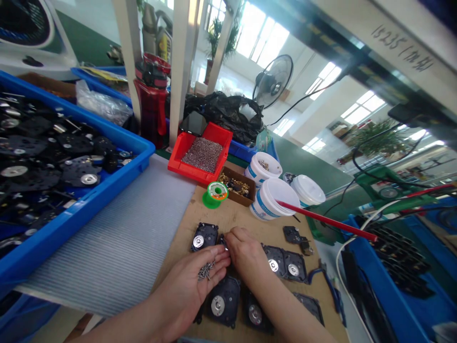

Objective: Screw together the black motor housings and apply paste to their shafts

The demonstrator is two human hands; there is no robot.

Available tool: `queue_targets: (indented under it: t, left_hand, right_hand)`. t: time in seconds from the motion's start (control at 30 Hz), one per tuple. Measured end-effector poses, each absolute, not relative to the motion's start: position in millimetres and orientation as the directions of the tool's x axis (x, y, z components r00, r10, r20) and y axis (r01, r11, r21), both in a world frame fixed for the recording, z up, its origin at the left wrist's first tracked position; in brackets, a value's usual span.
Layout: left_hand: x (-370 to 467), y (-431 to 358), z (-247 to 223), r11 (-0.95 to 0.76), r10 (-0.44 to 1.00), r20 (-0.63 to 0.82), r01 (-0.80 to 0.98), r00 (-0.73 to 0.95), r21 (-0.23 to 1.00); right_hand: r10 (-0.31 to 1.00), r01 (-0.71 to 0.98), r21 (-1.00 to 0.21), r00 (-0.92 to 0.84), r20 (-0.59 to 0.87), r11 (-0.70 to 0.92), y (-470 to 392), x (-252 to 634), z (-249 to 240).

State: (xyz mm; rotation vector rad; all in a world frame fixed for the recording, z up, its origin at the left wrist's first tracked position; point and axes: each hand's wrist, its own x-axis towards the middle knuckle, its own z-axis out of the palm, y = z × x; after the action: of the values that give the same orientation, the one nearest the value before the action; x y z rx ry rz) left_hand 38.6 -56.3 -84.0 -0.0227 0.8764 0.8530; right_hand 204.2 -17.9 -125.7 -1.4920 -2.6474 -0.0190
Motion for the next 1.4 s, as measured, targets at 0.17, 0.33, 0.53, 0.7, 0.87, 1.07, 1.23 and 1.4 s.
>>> queue_targets:
  t: [0.17,0.33,0.53,0.7,0.87,1.07,1.23,1.4]
  left_hand:
    - [38.7,-56.9,-83.3,0.681,0.637,-0.698,-0.663,0.328,0.310]
    - [38.7,-58.0,-85.8,0.673,0.642,-0.693,-0.673,0.327,0.306]
    - [39.6,-56.9,-86.8,0.673,0.650,-0.690,-0.664,0.319,0.327]
    - [36.6,-57.9,-87.9,0.668,0.656,-0.670,-0.681,0.348,0.300]
    - [33.1,-63.6,-78.8,0.623,0.685,-0.634,-0.739,0.359,0.255]
    - [30.0,-73.8,-75.0,0.642,0.677,-0.636,-0.720,0.370,0.265]
    - [31.7,-85.2,-76.8,0.676,0.674,-0.606,-0.683,0.422,0.276]
    - [34.7,-88.1,-77.8,0.718,0.630,-0.617,-0.656,0.472,0.232]
  right_hand:
    - [0.865,0.864,-0.051,-0.495,0.085,0.500,-20.0,203.7,-125.0]
    - [0.886,0.885,-0.060,-0.455,0.096,0.461,-22.1,201.6,-126.7]
    - [0.881,0.877,-0.113,-0.452,0.139,0.467,-20.6,200.0,-126.2]
    - [0.879,0.861,-0.230,-0.391,0.271,0.454,-29.2,209.4,-109.4]
    - [0.845,0.745,-0.403,-0.434,0.312,0.531,-64.6,202.4,-82.3]
    - [0.791,0.681,-0.402,-0.521,0.321,0.612,-81.1,186.7,-75.9]
    - [0.750,0.704,-0.266,-0.580,0.318,0.658,-87.9,186.1,-70.8]
    - [0.747,0.718,-0.221,-0.598,0.291,0.660,-93.6,191.0,-70.2]
